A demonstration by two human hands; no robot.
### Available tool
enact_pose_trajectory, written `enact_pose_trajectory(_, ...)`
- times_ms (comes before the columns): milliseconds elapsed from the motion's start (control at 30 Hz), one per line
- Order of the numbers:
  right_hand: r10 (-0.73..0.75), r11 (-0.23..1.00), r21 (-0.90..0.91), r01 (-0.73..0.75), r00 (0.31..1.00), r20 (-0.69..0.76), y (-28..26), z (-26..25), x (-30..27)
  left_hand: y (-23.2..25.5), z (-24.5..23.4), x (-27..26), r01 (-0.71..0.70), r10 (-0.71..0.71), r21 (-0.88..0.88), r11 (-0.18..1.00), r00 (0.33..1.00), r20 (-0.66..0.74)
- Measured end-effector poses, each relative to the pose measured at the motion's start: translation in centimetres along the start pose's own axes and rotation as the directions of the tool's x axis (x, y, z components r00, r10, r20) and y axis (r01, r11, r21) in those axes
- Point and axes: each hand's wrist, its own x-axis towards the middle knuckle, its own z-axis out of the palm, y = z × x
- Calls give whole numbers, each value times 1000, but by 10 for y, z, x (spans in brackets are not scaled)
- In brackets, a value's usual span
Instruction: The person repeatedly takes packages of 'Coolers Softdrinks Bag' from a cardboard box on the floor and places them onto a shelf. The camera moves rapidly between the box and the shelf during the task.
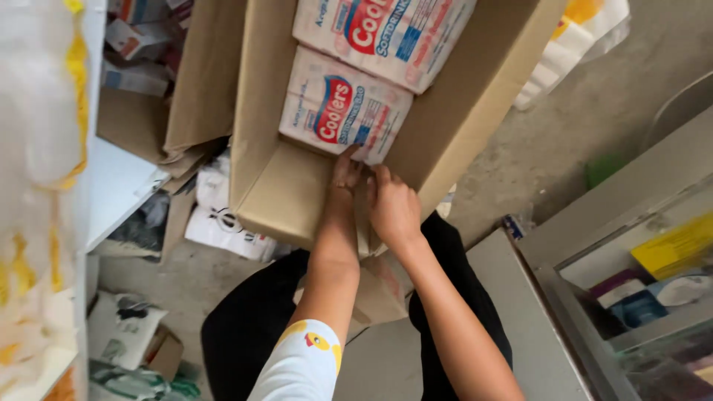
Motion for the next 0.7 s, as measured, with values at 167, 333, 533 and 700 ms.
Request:
enact_pose_trajectory(167,-69,996,-49,75,991,111,25,7,2,17,56,-56,-172,160,-326,930,985,-64)
enact_pose_trajectory(333,-66,984,168,58,997,45,27,2,-11,44,92,-115,-202,196,-104,974,978,-71)
enact_pose_trajectory(533,109,651,751,-108,993,49,71,41,-76,67,209,-253,-413,450,180,893,834,-319)
enact_pose_trajectory(700,434,84,920,-382,846,311,80,0,-161,61,223,-421,-510,485,-17,860,826,-286)
